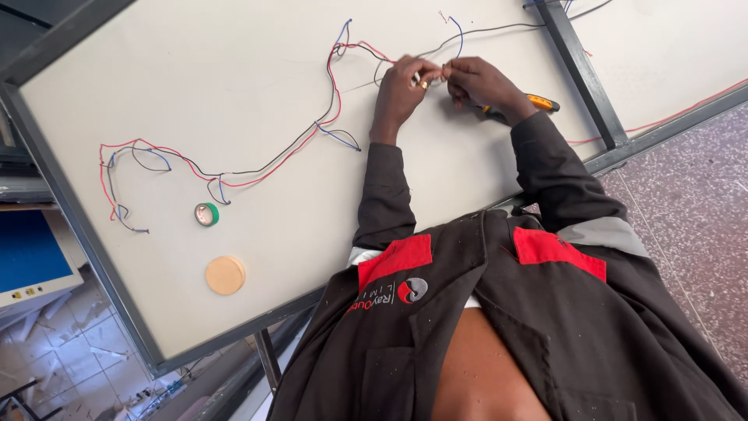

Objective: Stripping and connecting electrical wires on a sign panel using pliers

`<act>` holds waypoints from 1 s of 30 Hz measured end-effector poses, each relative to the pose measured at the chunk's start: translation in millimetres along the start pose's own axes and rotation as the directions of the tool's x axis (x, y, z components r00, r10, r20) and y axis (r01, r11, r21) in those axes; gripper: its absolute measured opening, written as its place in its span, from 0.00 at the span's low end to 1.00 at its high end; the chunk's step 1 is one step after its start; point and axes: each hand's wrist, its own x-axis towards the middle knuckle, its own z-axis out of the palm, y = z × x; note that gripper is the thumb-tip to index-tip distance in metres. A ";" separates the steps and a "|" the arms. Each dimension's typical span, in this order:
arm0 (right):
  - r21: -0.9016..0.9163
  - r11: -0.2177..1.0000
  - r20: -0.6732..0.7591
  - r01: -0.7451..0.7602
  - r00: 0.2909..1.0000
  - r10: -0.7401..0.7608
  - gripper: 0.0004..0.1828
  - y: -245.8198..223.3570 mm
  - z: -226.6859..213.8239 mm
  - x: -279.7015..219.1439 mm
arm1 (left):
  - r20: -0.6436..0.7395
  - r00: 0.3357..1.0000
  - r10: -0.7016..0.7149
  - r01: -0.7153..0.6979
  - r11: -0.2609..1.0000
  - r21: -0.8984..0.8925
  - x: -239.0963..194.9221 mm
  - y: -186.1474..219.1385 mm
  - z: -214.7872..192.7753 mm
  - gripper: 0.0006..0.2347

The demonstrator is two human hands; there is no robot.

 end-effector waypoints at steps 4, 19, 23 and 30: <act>0.025 0.985 0.119 -0.171 0.979 0.167 0.18 -0.6 -8.3 -3.3 | 0.037 0.987 -0.156 0.153 0.986 0.065 -9.3 7.2 -15.7 0.08; -0.699 0.682 -0.286 0.215 0.790 -0.542 0.11 27.6 -30.8 39.5 | -0.205 0.973 -0.103 0.156 0.952 0.263 3.4 -30.6 78.0 0.06; -0.635 0.751 -0.390 0.182 0.764 -0.514 0.14 0.0 -25.4 26.0 | -0.086 0.978 -0.191 0.208 0.935 0.287 3.1 -37.6 81.4 0.17; -0.718 0.644 -0.240 0.264 0.775 -0.585 0.00 33.1 -19.1 49.9 | 0.036 0.981 -0.192 0.163 0.907 0.389 -10.9 -71.3 92.6 0.18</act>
